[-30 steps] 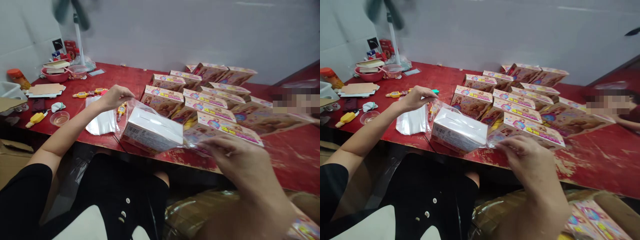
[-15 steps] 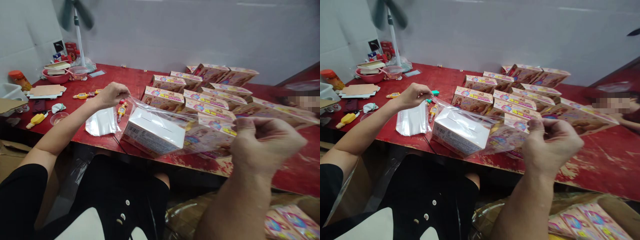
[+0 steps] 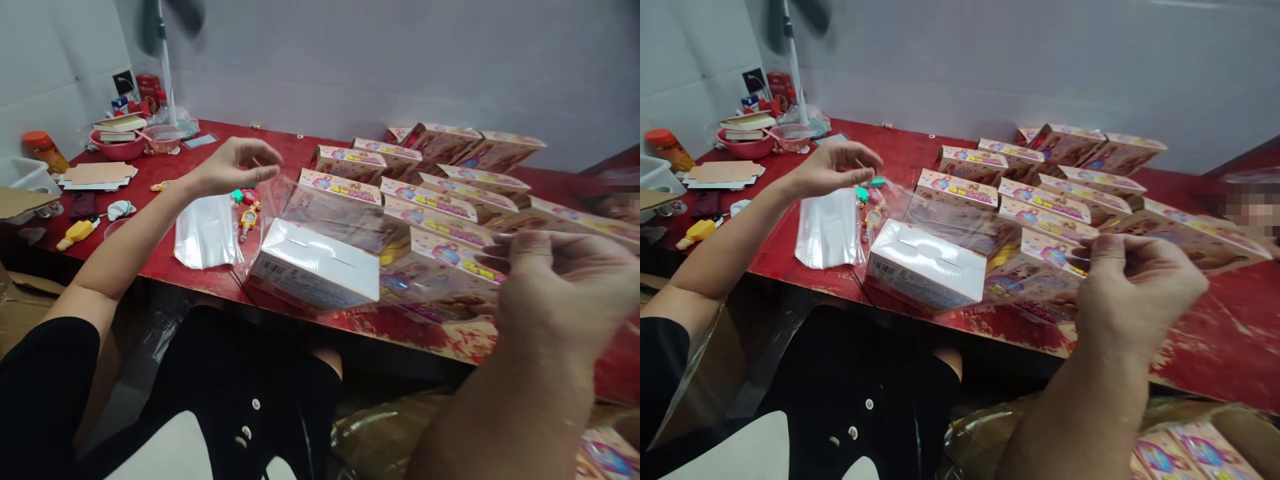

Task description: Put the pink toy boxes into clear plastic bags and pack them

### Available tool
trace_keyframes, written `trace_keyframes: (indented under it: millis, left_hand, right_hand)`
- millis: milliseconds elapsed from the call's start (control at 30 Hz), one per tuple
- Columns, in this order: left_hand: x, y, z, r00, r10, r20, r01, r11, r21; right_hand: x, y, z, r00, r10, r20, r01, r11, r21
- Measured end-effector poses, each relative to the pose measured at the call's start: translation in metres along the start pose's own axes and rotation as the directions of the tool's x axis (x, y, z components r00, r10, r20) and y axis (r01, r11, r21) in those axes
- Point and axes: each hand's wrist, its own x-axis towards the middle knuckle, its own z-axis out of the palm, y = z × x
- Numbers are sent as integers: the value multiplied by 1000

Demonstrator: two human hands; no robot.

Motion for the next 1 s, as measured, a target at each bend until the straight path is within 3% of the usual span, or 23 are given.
trace_keyframes:
  millis: [67,100,133,167,200,233,267,367,433,500,567,667,767,833,933,1000]
  left_hand:
    - [-21,11,16,970,154,-187,-145,987,62]
    - [-33,16,30,947,264,-184,-248,963,102]
    - [-45,19,46,925,365,-103,-351,927,132]
    - [-56,20,64,901,431,52,-434,891,135]
    - [-64,19,82,878,430,208,-461,877,132]
    - [-70,17,99,872,375,314,-433,891,139]
    - [-72,12,113,893,282,351,-354,922,157]
    - [-64,-5,132,984,0,179,-16,996,86]
    - [-53,-12,130,987,-153,55,159,979,-130]
    - [-44,-13,122,943,-331,16,312,872,-378]
    - [-40,-9,113,867,-497,39,425,697,-577]
    - [-49,-5,97,792,-602,105,491,525,-695]
    - [-73,-9,85,785,-605,137,533,544,-648]
    - [-91,-17,87,771,-633,71,537,586,-606]
    - [-112,-36,109,705,-707,-66,519,576,-631]
    - [-122,-51,128,668,-741,-75,519,535,-667]
  right_hand:
    - [-3,-8,0,997,78,25,-81,991,107]
    - [-5,-12,0,994,107,25,-110,982,152]
    - [-7,-16,0,994,104,37,-109,978,179]
    - [-9,-19,-1,995,90,36,-95,975,200]
    - [-11,-22,-2,997,72,25,-76,973,218]
    - [-15,-24,-4,999,52,11,-53,971,234]
    - [-18,-25,-7,999,32,2,-32,970,243]
    - [-37,-25,-19,1000,-24,-11,26,967,255]
    - [-56,-23,-25,996,-73,-42,81,962,261]
    - [-78,-20,-29,986,-124,-115,150,953,264]
    - [-101,-14,-32,977,-160,-143,192,950,245]
    - [-136,0,-36,977,-196,-87,208,963,169]
    - [-165,18,-32,981,-194,12,193,979,61]
    - [-181,30,-20,986,-165,38,164,986,42]
    - [-205,49,10,996,-86,-18,87,992,93]
    - [-220,61,28,1000,0,-16,2,992,129]
